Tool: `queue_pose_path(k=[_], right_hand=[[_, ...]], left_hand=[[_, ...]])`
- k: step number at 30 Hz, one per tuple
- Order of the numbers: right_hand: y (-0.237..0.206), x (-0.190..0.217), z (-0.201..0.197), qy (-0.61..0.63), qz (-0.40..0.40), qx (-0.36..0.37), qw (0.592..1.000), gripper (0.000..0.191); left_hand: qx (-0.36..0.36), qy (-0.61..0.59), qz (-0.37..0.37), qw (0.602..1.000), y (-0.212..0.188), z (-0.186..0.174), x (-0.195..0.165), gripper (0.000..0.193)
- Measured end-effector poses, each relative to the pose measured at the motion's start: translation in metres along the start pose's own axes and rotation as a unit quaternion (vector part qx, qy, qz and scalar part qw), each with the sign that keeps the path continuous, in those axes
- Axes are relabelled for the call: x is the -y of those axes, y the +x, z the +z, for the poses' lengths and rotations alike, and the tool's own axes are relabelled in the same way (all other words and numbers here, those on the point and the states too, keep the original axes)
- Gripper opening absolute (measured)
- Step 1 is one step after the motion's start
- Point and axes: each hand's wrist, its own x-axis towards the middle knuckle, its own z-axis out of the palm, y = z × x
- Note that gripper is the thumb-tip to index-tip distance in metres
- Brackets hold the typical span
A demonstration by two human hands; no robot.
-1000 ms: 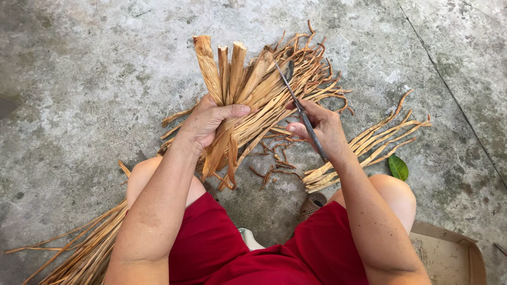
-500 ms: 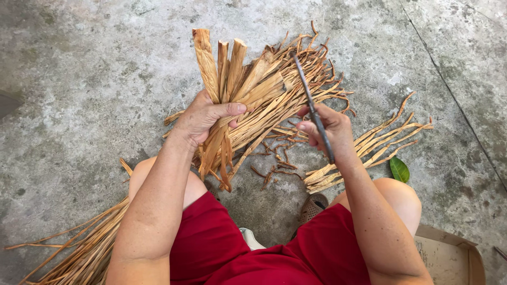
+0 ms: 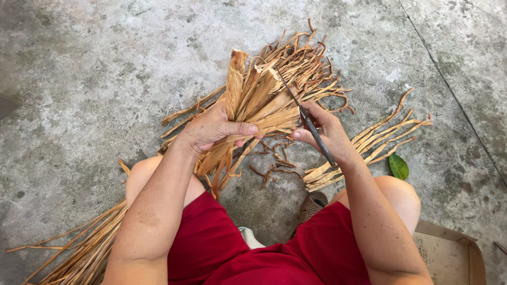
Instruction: The person sits on a small stool and uses shears to trim the ends of a bundle of dried plant strips. They repeatedly gather sections of the bundle, cut the uneven tips, and place the trimmed pieces on the floor.
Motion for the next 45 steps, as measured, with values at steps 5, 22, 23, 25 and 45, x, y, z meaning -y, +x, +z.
queue_pose_path(k=[5, 22, 23, 25, 45], right_hand=[[0.001, -0.005, 0.002, -0.039, 0.027, -0.038, 0.998, 0.054], [-0.005, 0.008, -0.002, -0.036, -0.083, -0.105, 0.99, 0.07], [-0.006, 0.01, -0.002, -0.117, -0.113, -0.09, 0.983, 0.071], [-0.005, 0.013, -0.002, -0.199, -0.143, -0.078, 0.966, 0.071], [0.003, -0.008, -0.012, 0.124, 0.058, -0.159, 0.978, 0.066]], left_hand=[[0.003, -0.015, -0.005, 1.0, 0.0, 0.001, -0.003, 0.064], [-0.004, 0.162, -0.105, 0.981, 0.021, 0.004, 0.04, 0.039], [-0.019, 0.224, -0.094, 0.97, 0.021, 0.005, 0.04, 0.043], [-0.047, 0.349, -0.068, 0.934, 0.022, 0.006, 0.039, 0.051], [-0.127, 0.256, 0.044, 0.957, 0.025, 0.002, 0.032, 0.056]])
